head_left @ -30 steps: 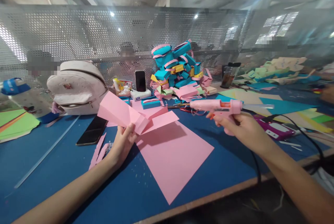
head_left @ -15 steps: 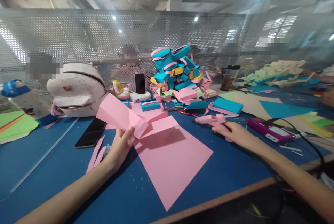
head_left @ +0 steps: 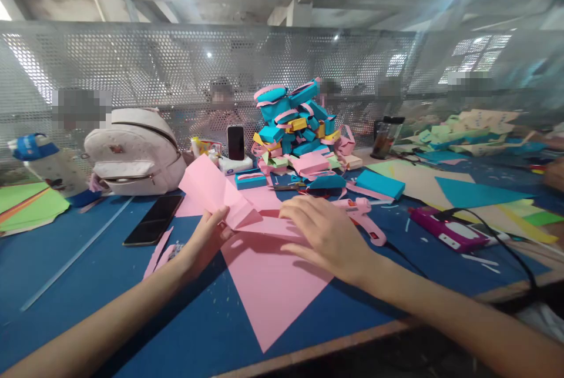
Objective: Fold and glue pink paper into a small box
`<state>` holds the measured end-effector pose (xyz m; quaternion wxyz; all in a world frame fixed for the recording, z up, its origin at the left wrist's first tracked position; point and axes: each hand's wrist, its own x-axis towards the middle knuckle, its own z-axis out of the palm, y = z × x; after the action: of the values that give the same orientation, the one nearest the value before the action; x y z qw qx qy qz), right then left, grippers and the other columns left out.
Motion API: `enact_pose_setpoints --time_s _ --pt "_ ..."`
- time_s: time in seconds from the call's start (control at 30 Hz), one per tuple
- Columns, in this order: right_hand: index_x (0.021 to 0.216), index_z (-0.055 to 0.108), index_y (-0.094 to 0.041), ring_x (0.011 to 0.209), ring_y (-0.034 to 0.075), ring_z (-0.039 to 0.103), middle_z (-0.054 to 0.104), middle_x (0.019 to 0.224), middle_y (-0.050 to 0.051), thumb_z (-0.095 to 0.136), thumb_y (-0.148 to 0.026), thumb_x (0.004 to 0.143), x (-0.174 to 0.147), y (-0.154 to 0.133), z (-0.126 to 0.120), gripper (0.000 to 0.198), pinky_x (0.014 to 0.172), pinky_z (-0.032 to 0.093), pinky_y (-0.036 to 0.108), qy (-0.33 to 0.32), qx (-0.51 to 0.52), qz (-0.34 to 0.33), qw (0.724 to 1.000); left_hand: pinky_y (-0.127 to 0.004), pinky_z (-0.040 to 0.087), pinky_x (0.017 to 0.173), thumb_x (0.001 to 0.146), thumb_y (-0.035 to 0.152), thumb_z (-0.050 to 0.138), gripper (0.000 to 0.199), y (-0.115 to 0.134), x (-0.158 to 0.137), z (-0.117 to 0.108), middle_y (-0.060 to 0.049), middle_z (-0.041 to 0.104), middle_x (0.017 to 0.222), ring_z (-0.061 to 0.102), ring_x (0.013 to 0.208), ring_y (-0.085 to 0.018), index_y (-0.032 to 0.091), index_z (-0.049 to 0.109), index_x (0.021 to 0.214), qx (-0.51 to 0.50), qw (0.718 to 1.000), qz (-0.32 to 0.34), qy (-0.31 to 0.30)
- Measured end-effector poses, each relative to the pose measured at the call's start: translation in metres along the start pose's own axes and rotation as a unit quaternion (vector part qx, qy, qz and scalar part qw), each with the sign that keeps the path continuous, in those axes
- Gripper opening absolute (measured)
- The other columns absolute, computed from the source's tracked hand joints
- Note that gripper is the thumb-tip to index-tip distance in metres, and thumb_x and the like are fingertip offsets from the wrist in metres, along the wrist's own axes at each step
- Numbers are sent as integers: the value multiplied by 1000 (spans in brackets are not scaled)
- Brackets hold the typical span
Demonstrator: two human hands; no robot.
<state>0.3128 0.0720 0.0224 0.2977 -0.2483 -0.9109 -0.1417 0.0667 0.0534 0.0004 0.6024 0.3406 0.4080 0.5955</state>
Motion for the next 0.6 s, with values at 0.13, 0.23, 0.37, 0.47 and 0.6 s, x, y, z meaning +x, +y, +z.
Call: enact_pose_setpoints --time_s 0.13,0.23,0.37,0.47,0.6 --pt "93 61 -18 91 24 60 68 96 7 70 -30 85 14 14 14 17 77 44 36 7 38 10 999 -42 55 89 84 40 67 30 -1 1 -1 -15 68 116 67 107 -29 17 62 103 43 997 -22 -53" --pt "86 62 -20 87 21 59 68 88 3 66 -20 86 17 17 15 4 75 43 33 27 78 22 996 -44 52 94 83 40 68 33 -3 5 -5 -14 65 125 61 117 -31 20 63 109 61 994 -3 -91" --pt "84 64 -21 85 20 59 70 85 2 63 -19 89 17 18 17 5 77 42 32 46 120 21 991 -48 51 92 84 42 67 50 -5 14 -10 -16 59 134 59 119 -35 23 55 129 105 986 -2 -128" --pt "85 65 -21 85 20 59 70 85 2 64 -20 90 16 18 20 5 77 43 32 50 141 28 988 -47 52 90 83 42 68 57 -7 19 -13 -16 59 135 60 119 -36 25 50 134 111 985 -3 -132" --pt "85 65 -20 85 20 59 71 86 1 64 -20 90 15 18 23 5 77 44 33 52 159 32 985 -45 54 86 84 42 67 54 -9 20 -14 -16 59 135 61 116 -36 25 51 133 121 983 -10 -137"
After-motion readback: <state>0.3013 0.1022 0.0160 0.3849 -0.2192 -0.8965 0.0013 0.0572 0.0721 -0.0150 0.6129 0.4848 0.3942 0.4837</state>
